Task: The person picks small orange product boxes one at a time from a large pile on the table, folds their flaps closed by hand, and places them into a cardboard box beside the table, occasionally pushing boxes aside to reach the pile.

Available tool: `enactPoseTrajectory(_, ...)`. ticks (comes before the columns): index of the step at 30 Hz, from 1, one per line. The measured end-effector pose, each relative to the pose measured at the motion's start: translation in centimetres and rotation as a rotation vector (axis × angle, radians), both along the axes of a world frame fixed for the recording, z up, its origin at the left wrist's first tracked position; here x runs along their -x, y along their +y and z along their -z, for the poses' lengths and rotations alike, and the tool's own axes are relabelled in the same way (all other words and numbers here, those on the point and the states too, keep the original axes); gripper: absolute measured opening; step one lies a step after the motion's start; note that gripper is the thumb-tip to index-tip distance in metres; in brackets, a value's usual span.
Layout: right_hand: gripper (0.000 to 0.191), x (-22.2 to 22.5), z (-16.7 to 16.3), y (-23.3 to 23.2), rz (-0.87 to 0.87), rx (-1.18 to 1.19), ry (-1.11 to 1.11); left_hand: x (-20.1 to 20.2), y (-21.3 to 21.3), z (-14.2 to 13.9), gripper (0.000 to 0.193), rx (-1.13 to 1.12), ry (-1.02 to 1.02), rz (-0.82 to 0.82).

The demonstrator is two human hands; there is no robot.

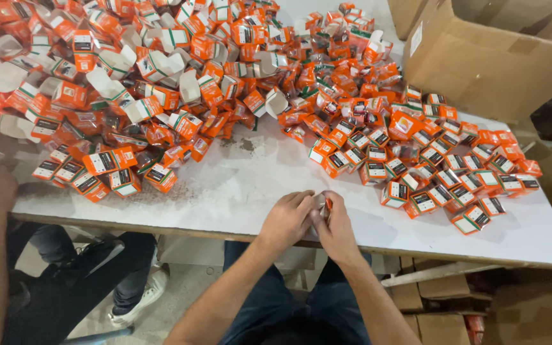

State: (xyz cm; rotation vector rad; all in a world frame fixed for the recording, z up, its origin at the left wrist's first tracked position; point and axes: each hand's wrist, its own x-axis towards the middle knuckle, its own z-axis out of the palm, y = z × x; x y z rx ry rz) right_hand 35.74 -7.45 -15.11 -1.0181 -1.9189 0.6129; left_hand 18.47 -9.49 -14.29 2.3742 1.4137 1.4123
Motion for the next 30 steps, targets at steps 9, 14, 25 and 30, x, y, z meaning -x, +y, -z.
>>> enactPoseTrajectory(9,0.073,-4.4,-0.7,-4.7,0.105,0.003,0.111,-0.2,-1.8,0.1,0.07,0.081,-0.091,0.048)
enactPoseTrajectory(14,0.044,-2.9,-5.2,-3.8,0.048,-0.375,-0.307,-0.5,-1.5,0.0,0.082,0.159,-0.085,0.008)
enactPoseTrajectory(25,0.023,-1.7,-6.6,1.3,-0.213,-0.216,-0.462,-0.2,-1.3,1.0,0.063,0.073,-0.051,0.009)
enactPoseTrajectory(30,0.021,-2.1,-4.9,1.9,-0.105,-0.428,-0.331,-0.6,-1.7,0.3,0.067,0.096,-0.093,-0.003)
